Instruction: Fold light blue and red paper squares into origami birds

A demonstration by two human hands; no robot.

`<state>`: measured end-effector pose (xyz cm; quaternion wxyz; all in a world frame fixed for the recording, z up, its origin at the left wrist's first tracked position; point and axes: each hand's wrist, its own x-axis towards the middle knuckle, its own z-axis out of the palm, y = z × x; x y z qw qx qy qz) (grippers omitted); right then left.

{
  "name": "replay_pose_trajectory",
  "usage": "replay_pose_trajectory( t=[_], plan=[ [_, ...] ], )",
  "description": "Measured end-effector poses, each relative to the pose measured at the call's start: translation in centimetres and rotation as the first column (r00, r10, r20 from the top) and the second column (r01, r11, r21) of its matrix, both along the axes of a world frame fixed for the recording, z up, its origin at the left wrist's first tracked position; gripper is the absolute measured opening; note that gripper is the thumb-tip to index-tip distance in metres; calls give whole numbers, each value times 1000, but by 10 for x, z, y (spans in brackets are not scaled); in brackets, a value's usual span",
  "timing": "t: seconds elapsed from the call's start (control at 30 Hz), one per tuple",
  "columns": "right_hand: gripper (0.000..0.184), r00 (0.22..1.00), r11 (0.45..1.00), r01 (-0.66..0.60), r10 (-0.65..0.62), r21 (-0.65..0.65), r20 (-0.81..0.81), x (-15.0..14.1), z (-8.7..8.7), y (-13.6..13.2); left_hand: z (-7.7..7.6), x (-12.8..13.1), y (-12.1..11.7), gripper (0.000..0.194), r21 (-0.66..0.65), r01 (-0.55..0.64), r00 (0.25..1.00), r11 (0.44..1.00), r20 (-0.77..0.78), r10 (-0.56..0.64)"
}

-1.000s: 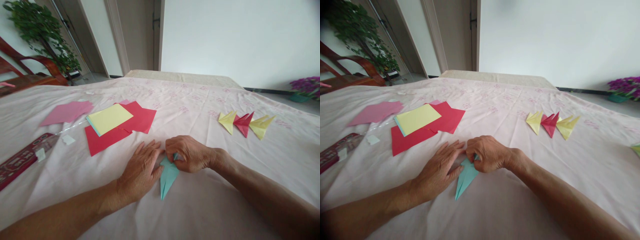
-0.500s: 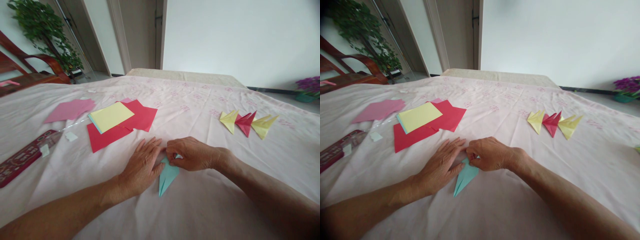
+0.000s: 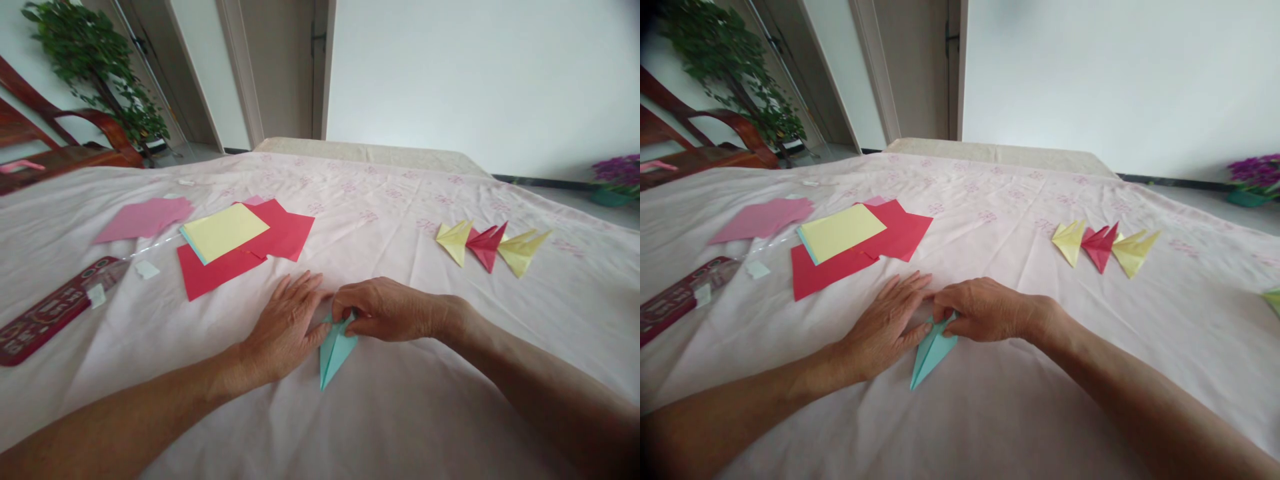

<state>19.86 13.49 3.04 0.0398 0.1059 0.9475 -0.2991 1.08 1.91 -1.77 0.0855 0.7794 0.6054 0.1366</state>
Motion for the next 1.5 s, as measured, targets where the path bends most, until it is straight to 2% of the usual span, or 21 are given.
replay_pose_trajectory(
  t=[0.17, 0.27, 0.33, 0.37, 0.47, 0.57, 0.6, 0.73, 0.9, 0.97, 1.07, 1.17, 1.23, 1.33, 1.5],
  plan=[
    [16, 999, 999, 0, -2, -36, -35, -1, 0, -2, -2, 0, 0, 49, 17, 6, 1000, 1000, 12, -6],
    [18, 994, 997, 4, -13, -80, -112, -1, -4, -6, -4, 1, -1, 53, 42, 5, 999, 999, 31, -6],
    [19, 974, 992, 85, -103, -95, -203, 1, -10, -11, -4, 1, -2, 53, 83, -12, 999, 996, 49, 8],
    [21, 948, 981, 170, -189, -96, -254, 4, -15, -16, -4, 1, -2, 53, 109, -13, 998, 994, 55, 7],
    [27, 803, 873, 467, -485, -139, -347, 16, -28, -33, -2, 3, -4, 48, 172, 29, 999, 985, 39, -36],
    [24, 678, 760, 638, -630, -123, -377, 30, -38, -53, 0, 5, -7, 40, 196, 82, 997, 977, -4, -83],
    [26, 670, 749, 655, -637, -99, -382, 34, -40, -60, 0, 5, -7, 39, 207, 90, 996, 974, -7, -91],
    [26, 724, 781, 625, -571, 18, -386, 38, -41, -82, -2, 5, -8, 44, 269, 88, 993, 959, 53, -106],
    [21, 725, 760, 643, -567, 90, -392, 32, -39, -89, -3, 5, -4, 44, 244, 17, 978, 970, 198, -67],
    [17, 709, 733, 673, -604, 95, -364, 29, -38, -87, -3, 6, -2, 41, 216, -13, 969, 976, 243, -41],
    [9, 655, 661, 746, -703, 87, -277, 23, -38, -82, -2, 7, 0, 38, 174, -39, 959, 984, 285, -12],
    [14, 605, 599, 795, -769, 97, -204, 16, -37, -78, 0, 8, 2, 33, 138, -71, 949, 988, 314, 25],
    [14, 589, 579, 808, -785, 113, -193, 13, -36, -77, 1, 8, 3, 29, 124, -73, 947, 990, 320, 29],
    [11, 589, 572, 808, -780, 143, -210, 11, -35, -79, 1, 7, 3, 25, 137, -62, 943, 989, 333, 13],
    [11, 615, 592, 789, -750, 167, -244, 12, -35, -83, -1, 9, 1, 18, 202, -23, 937, 979, 345, -49]
  ],
)
